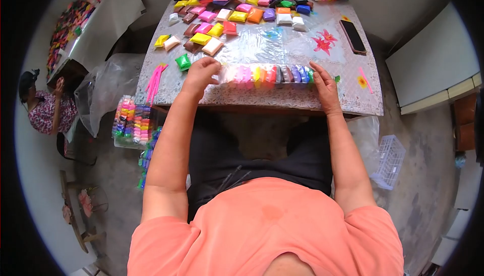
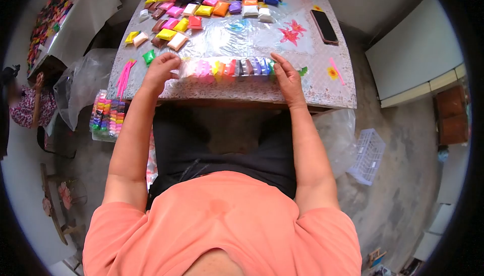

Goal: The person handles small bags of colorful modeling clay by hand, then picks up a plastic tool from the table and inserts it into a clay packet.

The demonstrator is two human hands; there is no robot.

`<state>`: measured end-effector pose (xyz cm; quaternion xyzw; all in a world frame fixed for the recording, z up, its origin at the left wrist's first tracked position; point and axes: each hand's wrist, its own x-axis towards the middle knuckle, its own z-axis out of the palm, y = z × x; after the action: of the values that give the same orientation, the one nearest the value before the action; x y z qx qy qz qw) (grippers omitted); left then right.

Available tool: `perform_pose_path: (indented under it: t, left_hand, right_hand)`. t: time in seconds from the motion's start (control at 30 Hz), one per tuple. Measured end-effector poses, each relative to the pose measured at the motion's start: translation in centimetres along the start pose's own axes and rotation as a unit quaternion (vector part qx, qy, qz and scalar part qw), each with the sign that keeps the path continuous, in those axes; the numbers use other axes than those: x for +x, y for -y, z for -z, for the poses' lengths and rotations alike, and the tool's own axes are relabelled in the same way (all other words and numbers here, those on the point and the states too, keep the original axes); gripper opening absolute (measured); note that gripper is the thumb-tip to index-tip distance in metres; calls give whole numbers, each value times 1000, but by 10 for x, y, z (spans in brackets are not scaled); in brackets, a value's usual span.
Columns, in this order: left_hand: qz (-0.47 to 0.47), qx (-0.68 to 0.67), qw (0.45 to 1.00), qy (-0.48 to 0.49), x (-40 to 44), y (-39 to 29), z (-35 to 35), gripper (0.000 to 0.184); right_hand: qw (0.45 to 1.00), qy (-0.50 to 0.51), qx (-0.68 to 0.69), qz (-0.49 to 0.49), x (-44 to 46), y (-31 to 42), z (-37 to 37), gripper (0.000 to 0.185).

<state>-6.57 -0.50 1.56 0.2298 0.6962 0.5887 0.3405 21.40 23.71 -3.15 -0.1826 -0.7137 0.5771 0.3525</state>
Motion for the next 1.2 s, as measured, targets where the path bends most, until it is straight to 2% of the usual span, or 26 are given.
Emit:
perform_pose_path:
  t: [0.03, 0.07, 0.17, 0.2, 0.4, 0.7, 0.9, 1.2]
  left_hand:
    - [4, -88, 996, -17, -3, -1, 1, 13]
    - [3, -107, 994, -33, -4, 1, 6, 12]
    - [-46, -30, 998, 10, -7, 22, 25, 14]
    - [-43, -36, 997, 52, -9, 23, 28, 19]
    - [-60, -17, 996, 68, -13, 22, 22, 29]
    - [-103, 37, 991, 79, -4, 15, 22, 23]
    - [-149, -3, 988, 45, 3, 32, 15, 14]
    - [-170, -36, 985, -9, 3, 44, 3, 9]
  right_hand:
    - [1000, -2, -1, 1, -1, 0, 0, 37]
    - [1000, 2, 3, 1, -1, -3, 0, 38]
    - [1000, 5, 9, 5, -1, -7, 2, 39]
    - [1000, 2, 9, 8, -1, -6, 2, 38]
    - [1000, 2, 9, 15, -3, -7, 1, 39]
    - [1000, -8, -13, 11, -2, -8, 0, 39]
    - [999, -23, -11, 19, -2, -5, -1, 35]
    - [1000, -15, -12, 7, -2, -5, -1, 34]
